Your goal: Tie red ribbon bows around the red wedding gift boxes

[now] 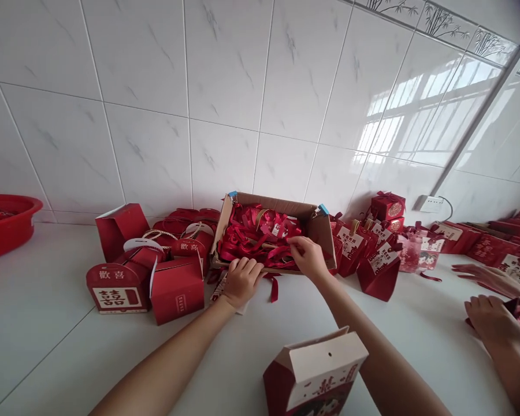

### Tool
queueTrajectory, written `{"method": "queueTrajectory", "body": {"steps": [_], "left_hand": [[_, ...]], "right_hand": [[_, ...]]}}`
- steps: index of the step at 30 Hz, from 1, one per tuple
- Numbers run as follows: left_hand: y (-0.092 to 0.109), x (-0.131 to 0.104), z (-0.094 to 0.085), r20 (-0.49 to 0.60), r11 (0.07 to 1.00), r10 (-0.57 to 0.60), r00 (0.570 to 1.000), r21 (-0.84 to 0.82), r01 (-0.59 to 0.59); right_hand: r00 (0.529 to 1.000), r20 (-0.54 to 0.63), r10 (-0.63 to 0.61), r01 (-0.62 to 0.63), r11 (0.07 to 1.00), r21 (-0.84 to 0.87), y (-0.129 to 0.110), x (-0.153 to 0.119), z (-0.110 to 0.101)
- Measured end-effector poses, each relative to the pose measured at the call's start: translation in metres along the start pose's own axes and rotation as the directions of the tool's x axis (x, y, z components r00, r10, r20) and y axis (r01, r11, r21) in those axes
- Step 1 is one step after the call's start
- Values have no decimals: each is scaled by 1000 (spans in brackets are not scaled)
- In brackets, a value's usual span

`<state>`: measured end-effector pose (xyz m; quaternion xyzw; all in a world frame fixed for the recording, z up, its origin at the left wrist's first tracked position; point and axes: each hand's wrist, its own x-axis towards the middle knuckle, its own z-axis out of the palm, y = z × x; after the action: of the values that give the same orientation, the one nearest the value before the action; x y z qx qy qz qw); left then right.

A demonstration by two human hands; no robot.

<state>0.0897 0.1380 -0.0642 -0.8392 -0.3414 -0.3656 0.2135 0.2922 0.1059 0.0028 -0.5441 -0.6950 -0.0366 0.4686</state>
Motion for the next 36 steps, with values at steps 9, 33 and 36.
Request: {"method": "queueTrajectory", "body": {"steps": [9,33,36], "left_hand": [[-1,-2,6,-114,1000,18,993,12,-17],[0,20,-6,63,996,-65,996,-50,68],[-4,32,-7,92,994,-69,993,-80,77]], "right_hand": [[978,122,167,-154,982,-105,5,33,38],[889,-178,422,-167,660,733,-36,12,-73],[840,-351,414,-62,716,695,-55,0,-101]]}}
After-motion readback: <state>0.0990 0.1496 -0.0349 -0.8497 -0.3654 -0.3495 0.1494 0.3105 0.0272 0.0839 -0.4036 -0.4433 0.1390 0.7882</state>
